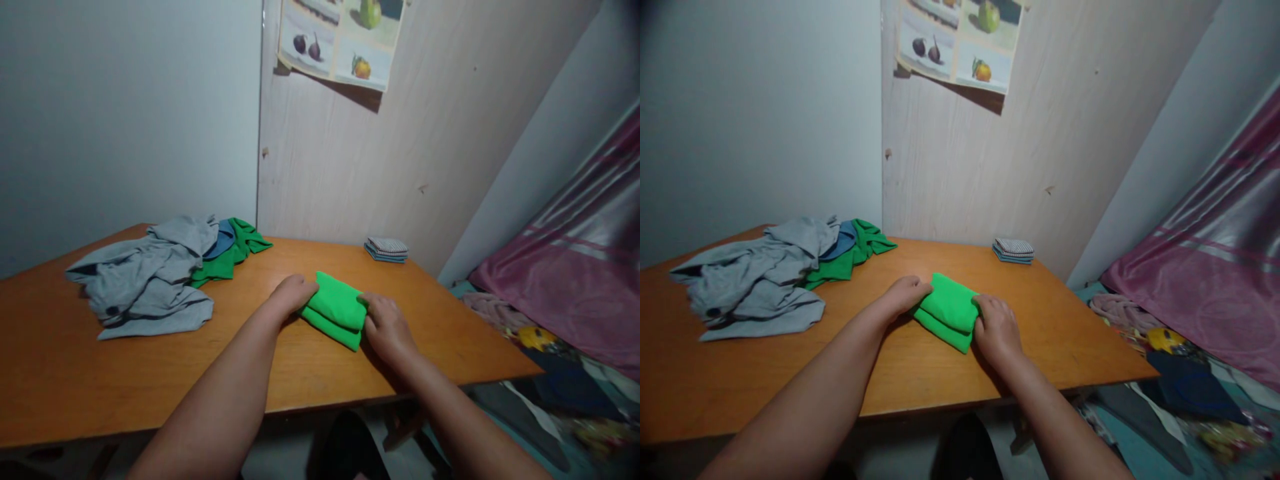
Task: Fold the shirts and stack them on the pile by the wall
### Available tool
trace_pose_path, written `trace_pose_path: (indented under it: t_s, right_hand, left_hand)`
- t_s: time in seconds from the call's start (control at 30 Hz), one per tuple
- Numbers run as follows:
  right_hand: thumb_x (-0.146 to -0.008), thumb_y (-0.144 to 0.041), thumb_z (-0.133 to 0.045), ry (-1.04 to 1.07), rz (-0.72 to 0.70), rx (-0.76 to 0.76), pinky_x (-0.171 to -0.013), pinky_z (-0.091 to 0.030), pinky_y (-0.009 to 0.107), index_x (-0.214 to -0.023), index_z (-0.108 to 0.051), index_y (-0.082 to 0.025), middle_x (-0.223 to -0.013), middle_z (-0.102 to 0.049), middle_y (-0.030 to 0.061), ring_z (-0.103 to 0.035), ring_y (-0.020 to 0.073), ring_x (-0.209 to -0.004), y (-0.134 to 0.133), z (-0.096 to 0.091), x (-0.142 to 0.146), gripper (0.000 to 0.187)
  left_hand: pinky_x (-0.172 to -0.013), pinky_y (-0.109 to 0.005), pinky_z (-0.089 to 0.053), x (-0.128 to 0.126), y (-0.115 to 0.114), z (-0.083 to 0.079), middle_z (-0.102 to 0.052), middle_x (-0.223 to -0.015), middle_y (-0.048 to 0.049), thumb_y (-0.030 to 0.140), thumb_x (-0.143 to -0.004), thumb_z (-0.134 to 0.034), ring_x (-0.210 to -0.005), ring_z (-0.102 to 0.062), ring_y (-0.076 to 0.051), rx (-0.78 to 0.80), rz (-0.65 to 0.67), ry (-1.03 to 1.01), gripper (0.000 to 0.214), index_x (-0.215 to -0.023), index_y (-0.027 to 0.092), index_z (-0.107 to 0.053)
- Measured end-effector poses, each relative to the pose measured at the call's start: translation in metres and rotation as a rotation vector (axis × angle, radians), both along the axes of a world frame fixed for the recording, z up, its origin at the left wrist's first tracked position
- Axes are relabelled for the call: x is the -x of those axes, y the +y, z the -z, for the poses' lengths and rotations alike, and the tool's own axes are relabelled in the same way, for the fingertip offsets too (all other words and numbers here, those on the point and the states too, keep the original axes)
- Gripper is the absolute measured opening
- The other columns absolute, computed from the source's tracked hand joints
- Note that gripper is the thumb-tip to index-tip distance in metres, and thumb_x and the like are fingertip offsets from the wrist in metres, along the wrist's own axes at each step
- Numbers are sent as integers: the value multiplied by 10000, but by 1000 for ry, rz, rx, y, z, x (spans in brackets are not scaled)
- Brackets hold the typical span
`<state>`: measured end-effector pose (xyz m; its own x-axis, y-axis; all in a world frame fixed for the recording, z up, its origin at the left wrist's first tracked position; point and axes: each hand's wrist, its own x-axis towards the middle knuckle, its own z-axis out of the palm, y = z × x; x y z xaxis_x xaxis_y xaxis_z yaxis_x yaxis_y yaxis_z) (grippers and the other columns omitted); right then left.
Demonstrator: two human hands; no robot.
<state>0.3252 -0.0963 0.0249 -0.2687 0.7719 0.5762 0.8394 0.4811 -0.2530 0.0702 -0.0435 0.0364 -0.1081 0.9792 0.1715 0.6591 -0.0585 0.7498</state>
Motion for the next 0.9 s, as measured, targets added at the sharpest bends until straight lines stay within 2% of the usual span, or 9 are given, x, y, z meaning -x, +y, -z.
trace_pose_path:
  t_s: [0.13, 0.2, 0.27, 0.33, 0.43, 0.57, 0.67, 0.8, 0.9]
  right_hand:
    - [-919, -181, -475, 175, 75, -31, -934, -467, 402, -1129, -645, -168, -1112, -696, 125, -608, 267, -1057, -22, 7, -6, 271]
    - [-944, -223, -479, 172, 34, -35, -856, -469, 386, -1013, -652, -195, -990, -694, 101, -612, 258, -956, -38, 8, -3, 188]
    - [-961, -237, -489, 111, -80, -20, -829, -455, 376, -978, -662, -212, -952, -689, 82, -601, 244, -920, -53, 9, 1, 176]
    - [-958, -240, -521, 41, -169, 4, -849, -437, 380, -1023, -682, -221, -1014, -693, 79, -588, 245, -962, -63, 8, 7, 175]
    - [-945, -257, -573, -15, -148, 46, -871, -411, 397, -1092, -701, -234, -1076, -683, 75, -559, 256, -1005, -70, 8, 13, 196]
    - [-944, -282, -597, -29, -71, 86, -861, -392, 398, -1116, -712, -234, -1047, -660, 73, -532, 257, -990, -70, 10, 17, 213]
    - [-938, -272, -605, -17, -73, 87, -873, -383, 393, -1111, -714, -238, -1069, -654, 68, -521, 252, -1007, -69, 11, 18, 207]
    - [-935, -257, -606, -15, -69, 97, -867, -366, 388, -1090, -713, -246, -1050, -651, 59, -516, 244, -995, -68, 12, 19, 189]
    - [-934, -258, -612, -24, -60, 105, -853, -355, 387, -1085, -709, -249, -1038, -651, 56, -514, 243, -988, -67, 11, 19, 180]
  left_hand:
    - [-835, -407, -478, -3, -12, -21, -702, -1011, -102, 418, -828, -597, -995, -641, -308, -144, -13, 92, 220, -941, 234, -639]
    - [-980, -421, -462, -8, -18, -29, -683, -1172, -91, 348, -829, -578, -1135, -608, -294, -287, 116, 139, 267, -1074, 257, -633]
    - [-1040, -399, -455, -13, -24, -32, -680, -1212, -70, 286, -802, -576, -1159, -609, -265, -378, 312, 177, 356, -1153, 261, -629]
    - [-1055, -388, -461, -18, -30, -32, -681, -1242, -63, 269, -755, -606, -1159, -619, -262, -374, 478, 233, 472, -1226, 247, -622]
    - [-1117, -416, -421, -21, -37, -28, -653, -1348, -74, 277, -694, -656, -1254, -581, -299, -299, 605, 406, 626, -1316, 241, -602]
    - [-1212, -448, -307, -20, -40, -19, -560, -1506, -80, 209, -708, -608, -1424, -460, -293, -270, 578, 613, 680, -1386, 247, -582]
    - [-1248, -527, -205, -22, -38, -18, -492, -1574, -64, 198, -793, -546, -1489, -384, -274, -260, 543, 702, 640, -1428, 277, -561]
    - [-1256, -568, -145, -30, -34, -34, -623, -1449, -69, 225, -911, -468, -1383, -519, -257, -273, 495, 708, 460, -1347, 283, -604]
    - [-1251, -560, -188, -34, -35, -50, -700, -1326, -65, 255, -949, -444, -1239, -624, -255, -315, 483, 715, 371, -1275, 267, -619]
